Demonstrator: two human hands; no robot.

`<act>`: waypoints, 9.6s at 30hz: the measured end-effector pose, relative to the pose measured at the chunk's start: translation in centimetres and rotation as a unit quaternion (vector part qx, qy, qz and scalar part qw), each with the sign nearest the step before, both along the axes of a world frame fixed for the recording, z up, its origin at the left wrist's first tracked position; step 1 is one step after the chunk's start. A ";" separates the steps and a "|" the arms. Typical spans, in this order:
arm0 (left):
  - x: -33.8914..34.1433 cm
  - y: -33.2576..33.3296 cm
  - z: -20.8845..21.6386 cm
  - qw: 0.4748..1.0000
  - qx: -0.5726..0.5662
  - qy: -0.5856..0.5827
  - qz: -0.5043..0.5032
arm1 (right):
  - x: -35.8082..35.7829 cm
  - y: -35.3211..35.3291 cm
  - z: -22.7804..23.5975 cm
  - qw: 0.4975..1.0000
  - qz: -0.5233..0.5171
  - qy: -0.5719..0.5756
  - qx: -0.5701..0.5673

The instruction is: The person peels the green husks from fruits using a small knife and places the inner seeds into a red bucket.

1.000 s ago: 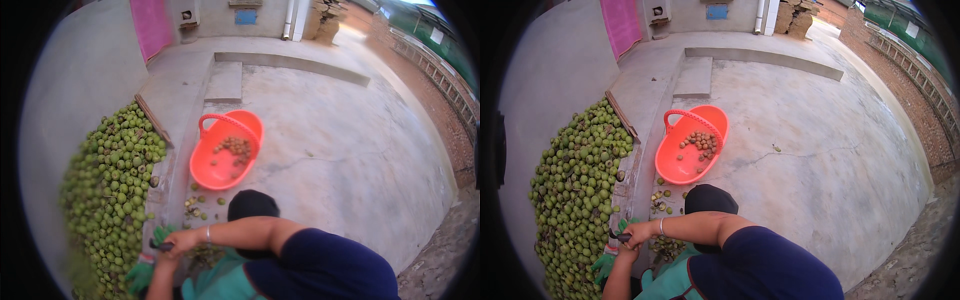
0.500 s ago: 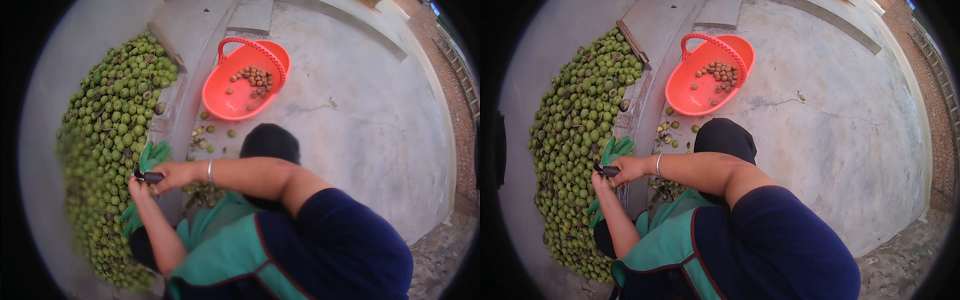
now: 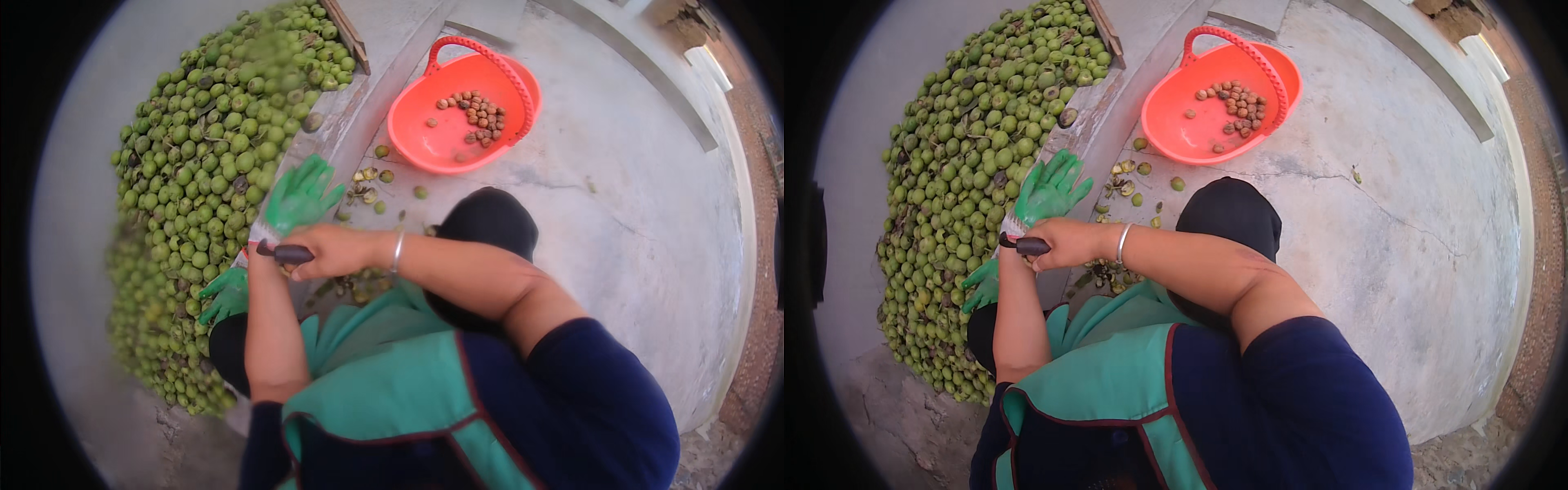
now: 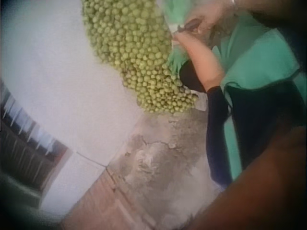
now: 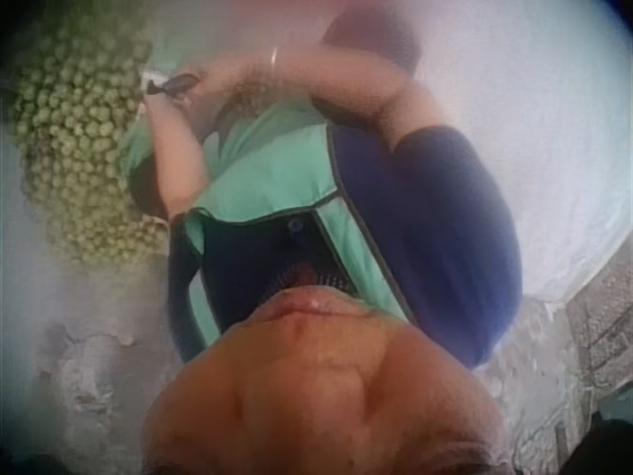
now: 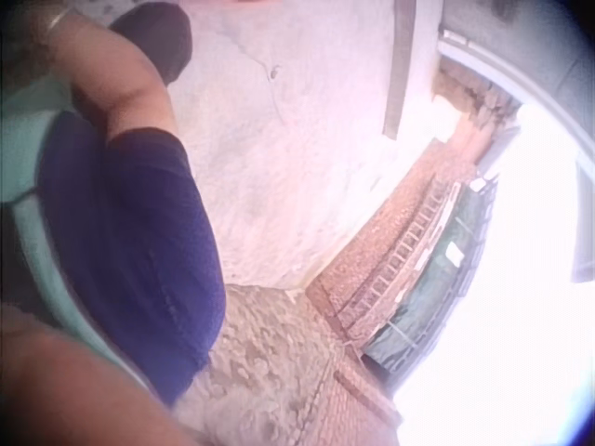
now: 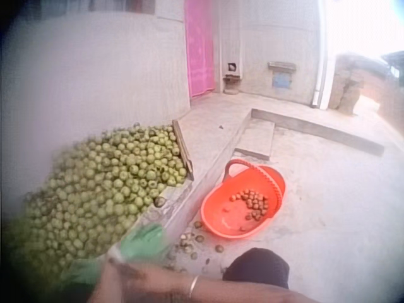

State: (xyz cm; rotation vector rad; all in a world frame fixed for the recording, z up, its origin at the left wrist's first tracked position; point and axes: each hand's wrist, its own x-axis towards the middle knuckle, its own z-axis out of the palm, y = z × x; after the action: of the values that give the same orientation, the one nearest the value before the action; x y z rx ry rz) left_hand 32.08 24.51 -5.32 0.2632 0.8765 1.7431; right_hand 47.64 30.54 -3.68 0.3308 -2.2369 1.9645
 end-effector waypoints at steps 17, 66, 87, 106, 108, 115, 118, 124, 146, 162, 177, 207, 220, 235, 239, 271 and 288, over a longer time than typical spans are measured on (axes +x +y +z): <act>-3.9 0.1 0.1 0.979 -0.033 0.197 -0.040 | 0.8 0.4 3.2 0.998 0.019 0.012 -0.057; 1.2 -8.7 -3.2 0.982 0.155 -0.040 0.105 | -0.7 -0.3 0.6 0.903 -0.247 -0.003 0.352; 2.3 -8.2 -5.3 0.974 -0.082 0.113 0.179 | -0.9 -2.6 -1.4 0.900 -0.206 -0.122 0.364; 1.2 -8.4 -4.7 0.985 0.057 0.023 0.159 | -1.7 -0.2 -1.5 0.937 -0.268 -0.170 0.149; 1.7 -8.7 -4.5 0.961 0.051 0.224 0.153 | -1.4 -0.5 -1.6 0.935 -0.250 -0.132 0.214; 1.7 -9.4 -1.9 0.952 -0.105 0.271 0.092 | -0.8 0.3 -0.3 0.957 -0.128 -0.201 0.166; 1.7 -9.4 -1.9 0.980 -0.107 0.139 0.098 | -1.0 0.7 -0.6 0.961 -0.095 -0.202 0.161; 2.5 -9.3 -2.0 0.977 -0.114 0.139 0.109 | -0.4 -1.5 -0.8 0.906 -0.139 -0.100 0.388; 1.3 -7.8 -3.3 0.980 -0.025 0.197 0.020 | -1.5 0.9 0.0 0.930 -0.312 -0.095 0.170; 3.2 -8.4 0.1 0.835 -0.259 0.484 -0.031 | -1.9 2.8 -1.8 0.949 -0.291 -0.123 0.012; 0.5 -15.0 -0.5 0.640 -0.493 0.588 -0.034 | 0.3 9.1 -0.4 0.841 -0.420 -0.046 0.338; -2.5 -56.8 -2.0 0.413 -0.644 0.426 0.483 | -16.1 -18.1 -3.4 0.962 -0.027 -0.215 0.167; -4.6 -52.7 -3.1 0.372 -0.629 0.541 0.417 | -19.1 -21.7 -2.5 0.947 0.032 -0.199 0.250; -14.6 -57.7 -3.7 0.156 -0.726 0.640 0.197 | -18.1 -19.9 -3.4 0.951 0.001 -0.223 0.215; -16.9 -57.3 -3.3 0.130 -0.804 0.570 0.113 | -17.3 -18.8 -3.8 0.951 -0.004 -0.234 0.203; -0.4 -6.0 1.1 0.981 0.049 0.067 0.174 | -2.9 1.4 1.7 0.966 -0.181 -0.177 0.061; -2.1 -4.5 0.0 0.911 -0.037 0.385 0.141 | -4.4 2.7 1.7 0.911 -0.132 -0.313 -0.231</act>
State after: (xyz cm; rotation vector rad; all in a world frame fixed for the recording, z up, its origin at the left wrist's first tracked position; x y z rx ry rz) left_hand 30.01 20.04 -5.34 0.8466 1.6085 1.8770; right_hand 43.27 33.29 -1.94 -0.7165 -1.8394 2.5837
